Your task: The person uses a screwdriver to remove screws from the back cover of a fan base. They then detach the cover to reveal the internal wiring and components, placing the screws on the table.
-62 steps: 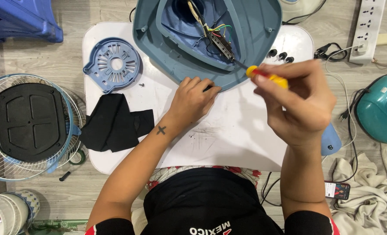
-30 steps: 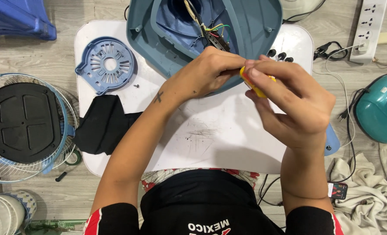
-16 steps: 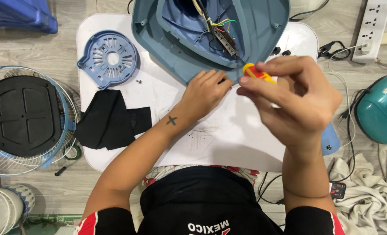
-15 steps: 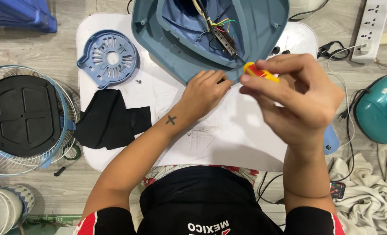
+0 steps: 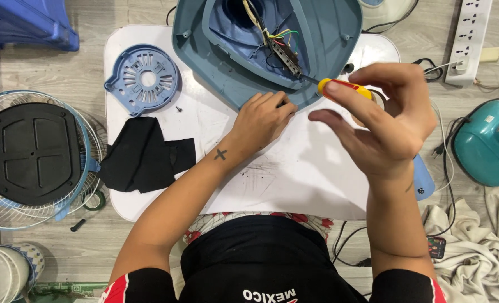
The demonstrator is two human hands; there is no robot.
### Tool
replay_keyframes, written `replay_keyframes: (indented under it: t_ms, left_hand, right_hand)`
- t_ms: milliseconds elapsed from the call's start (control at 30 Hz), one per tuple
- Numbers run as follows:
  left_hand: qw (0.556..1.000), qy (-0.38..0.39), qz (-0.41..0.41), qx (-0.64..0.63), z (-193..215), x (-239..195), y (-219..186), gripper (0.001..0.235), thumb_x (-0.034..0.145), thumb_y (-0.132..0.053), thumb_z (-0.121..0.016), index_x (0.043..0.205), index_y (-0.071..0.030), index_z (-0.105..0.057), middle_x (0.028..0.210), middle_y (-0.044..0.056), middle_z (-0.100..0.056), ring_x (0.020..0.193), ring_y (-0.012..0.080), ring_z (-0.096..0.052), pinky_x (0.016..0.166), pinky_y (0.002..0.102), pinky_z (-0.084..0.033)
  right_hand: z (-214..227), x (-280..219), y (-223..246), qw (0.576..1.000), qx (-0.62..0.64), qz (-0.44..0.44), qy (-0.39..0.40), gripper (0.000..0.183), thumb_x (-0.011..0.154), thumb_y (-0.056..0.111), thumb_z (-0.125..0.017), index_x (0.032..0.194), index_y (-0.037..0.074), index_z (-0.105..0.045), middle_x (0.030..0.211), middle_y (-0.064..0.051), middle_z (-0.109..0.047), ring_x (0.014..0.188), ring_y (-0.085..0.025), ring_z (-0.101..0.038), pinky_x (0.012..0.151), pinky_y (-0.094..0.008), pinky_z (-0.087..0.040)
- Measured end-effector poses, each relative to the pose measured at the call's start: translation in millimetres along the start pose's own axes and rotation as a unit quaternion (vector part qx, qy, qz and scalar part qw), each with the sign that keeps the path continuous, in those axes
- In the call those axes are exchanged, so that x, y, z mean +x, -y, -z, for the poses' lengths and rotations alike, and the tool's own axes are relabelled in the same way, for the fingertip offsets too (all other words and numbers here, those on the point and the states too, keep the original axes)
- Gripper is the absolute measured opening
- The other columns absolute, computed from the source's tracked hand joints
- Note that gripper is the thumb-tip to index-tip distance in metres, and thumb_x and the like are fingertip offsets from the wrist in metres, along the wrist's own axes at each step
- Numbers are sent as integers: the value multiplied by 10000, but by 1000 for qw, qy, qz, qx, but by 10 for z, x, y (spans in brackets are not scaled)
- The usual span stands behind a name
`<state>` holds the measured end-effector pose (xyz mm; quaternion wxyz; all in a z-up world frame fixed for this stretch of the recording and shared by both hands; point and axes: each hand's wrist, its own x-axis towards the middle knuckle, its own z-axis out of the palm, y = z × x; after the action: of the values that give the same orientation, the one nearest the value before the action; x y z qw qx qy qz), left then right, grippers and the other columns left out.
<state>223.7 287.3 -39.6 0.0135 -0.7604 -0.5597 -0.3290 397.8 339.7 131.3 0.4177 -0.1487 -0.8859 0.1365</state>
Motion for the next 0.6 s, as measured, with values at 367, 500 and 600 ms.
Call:
replay_keyframes:
  t_ms: [367, 500, 600]
  left_hand:
    - [1000, -9, -6, 7, 18, 8, -7, 95, 956, -108, -720, 890, -137, -658, 869, 4, -569, 691, 201, -538, 644, 339, -420]
    - [1000, -7, 1, 2, -19, -14, 3, 77, 943, -109, -720, 906, -145, -664, 876, 5, -569, 697, 213, -547, 641, 351, -417]
    - [1000, -9, -2, 5, -27, -16, 4, 71, 940, -124, -719, 912, -150, -660, 879, 4, -572, 700, 215, -551, 641, 355, -418]
  right_hand:
    - [61, -162, -100, 997, -54, -46, -17, 348, 1028, -120, -943, 1291, -54, -724, 1089, -313, -629, 848, -332, -613, 668, -357, -513]
    - [137, -83, -73, 997, 52, -15, 58, 410, 1038, -325, -622, 1387, -125, -547, 1175, -350, -631, 1125, -511, -753, 978, -494, -664]
    - [151, -44, -53, 992, 68, 8, 108, 428, 1050, -284, -600, 1431, -129, -480, 1230, -363, -665, 1222, -513, -726, 1064, -502, -640]
